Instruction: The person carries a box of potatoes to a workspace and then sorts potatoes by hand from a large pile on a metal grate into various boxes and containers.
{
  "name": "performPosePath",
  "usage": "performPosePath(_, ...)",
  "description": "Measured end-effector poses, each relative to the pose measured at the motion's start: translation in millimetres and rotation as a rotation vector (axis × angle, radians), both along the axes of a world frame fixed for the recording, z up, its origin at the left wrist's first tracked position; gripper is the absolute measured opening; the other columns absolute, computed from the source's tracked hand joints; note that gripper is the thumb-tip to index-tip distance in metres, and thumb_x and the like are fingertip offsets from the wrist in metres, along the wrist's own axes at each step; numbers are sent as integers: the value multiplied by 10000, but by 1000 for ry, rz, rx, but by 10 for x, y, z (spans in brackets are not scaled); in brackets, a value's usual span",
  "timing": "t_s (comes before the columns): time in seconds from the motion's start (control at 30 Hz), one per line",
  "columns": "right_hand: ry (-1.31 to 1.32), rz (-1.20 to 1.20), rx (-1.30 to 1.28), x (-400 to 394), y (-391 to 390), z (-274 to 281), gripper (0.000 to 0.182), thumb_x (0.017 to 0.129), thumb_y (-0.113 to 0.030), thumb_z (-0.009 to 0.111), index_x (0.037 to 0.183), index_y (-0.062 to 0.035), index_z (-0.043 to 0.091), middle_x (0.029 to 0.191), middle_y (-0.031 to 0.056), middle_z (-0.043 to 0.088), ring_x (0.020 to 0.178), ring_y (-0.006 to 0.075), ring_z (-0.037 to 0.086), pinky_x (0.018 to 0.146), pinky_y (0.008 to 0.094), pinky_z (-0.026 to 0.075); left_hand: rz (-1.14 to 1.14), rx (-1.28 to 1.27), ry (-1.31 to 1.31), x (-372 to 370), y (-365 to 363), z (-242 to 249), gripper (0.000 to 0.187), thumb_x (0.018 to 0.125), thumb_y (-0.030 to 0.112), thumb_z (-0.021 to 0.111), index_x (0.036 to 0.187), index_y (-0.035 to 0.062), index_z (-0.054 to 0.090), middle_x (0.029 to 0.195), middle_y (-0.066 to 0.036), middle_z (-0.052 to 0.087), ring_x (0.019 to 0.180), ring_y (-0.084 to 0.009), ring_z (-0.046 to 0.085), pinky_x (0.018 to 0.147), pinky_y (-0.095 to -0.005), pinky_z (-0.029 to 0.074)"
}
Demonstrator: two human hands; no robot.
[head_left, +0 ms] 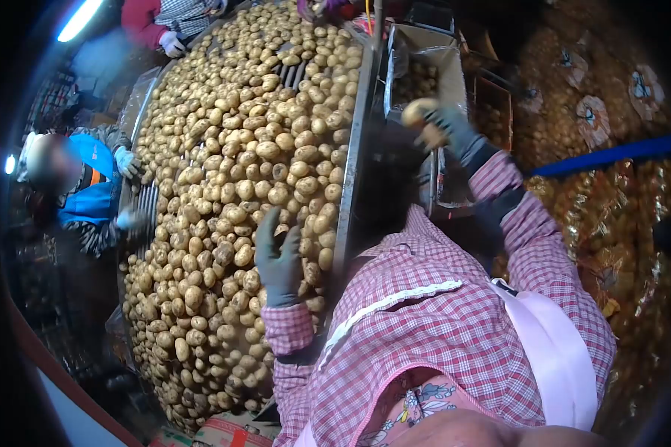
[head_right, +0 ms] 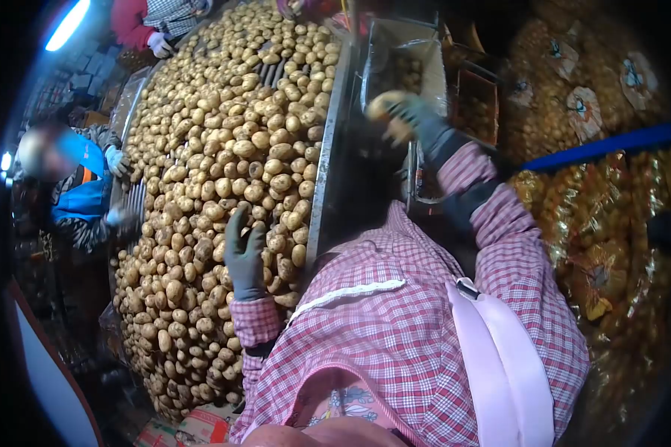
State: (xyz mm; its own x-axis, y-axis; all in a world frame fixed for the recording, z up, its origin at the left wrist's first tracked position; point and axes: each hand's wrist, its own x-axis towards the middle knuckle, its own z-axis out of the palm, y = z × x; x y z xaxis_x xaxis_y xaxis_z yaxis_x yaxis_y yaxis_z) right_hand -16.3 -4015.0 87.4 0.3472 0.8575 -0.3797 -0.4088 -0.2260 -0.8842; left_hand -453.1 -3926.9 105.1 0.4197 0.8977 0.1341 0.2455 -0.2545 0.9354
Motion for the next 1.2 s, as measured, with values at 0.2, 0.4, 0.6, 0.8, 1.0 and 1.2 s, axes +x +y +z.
performPosePath(0.2, -574, -443, -88, 1959, -409, -118, 402, 954, -228, 686, 1291, -31, 588, 1090, 76, 685, 961, 154, 650, 856, 288, 539, 319, -55, 16, -806, -72, 31, 372, 960, 121, 682, 1309, 4, 626, 1252, -100, 652, 1119, -185, 624, 950, -330, 519)
performPosePath(0.4, -333, 102, 138, -107, 900, -212, 379, 983, -162, 629, 1338, -35, 589, 1025, 31, 679, 806, 84, 616, 728, 222, 511, 639, -40, 37, -1498, -315, 305, 282, 960, 130, 679, 1199, -18, 687, 1137, -84, 699, 1046, -151, 639, 904, -291, 520)
performPosePath(0.6, -384, 953, 203, -2882, 1173, -95, 305, 930, -241, 679, 1177, -65, 706, 970, 57, 708, 820, 123, 666, 730, 276, 551, 784, -139, 107, -1907, -949, 96, 208, 964, 98, 664, 1143, 4, 715, 1099, -44, 692, 967, -104, 618, 867, -250, 508)
performPosePath(0.8, -802, 1341, 776, -4175, 828, -211, 337, 823, -242, 691, 1137, -138, 626, 1166, 126, 603, 991, 380, 658, 858, 457, 537, 935, -335, 55, -1896, -1287, 72, 256, 961, 93, 664, 1192, -11, 700, 1130, -62, 683, 998, -108, 629, 876, -245, 521)
performPosePath(1.0, -460, 1382, 314, -4158, 1193, -417, 344, 852, -265, 703, 1149, -106, 632, 1095, 75, 670, 974, 274, 678, 823, 437, 539, 929, -339, 132, -1823, -1255, 58, 286, 953, 98, 663, 1218, -5, 688, 1179, -82, 664, 1006, -138, 643, 876, -278, 542)
performPosePath(1.2, 531, 897, -197, -3293, 1394, -395, 456, 966, -507, 612, 1056, -72, 716, 897, 39, 680, 747, 147, 635, 638, 313, 554, 770, -79, 485, -1672, -790, 107, 358, 911, 122, 668, 1261, 47, 654, 1257, -118, 647, 1017, -203, 652, 894, -332, 545)
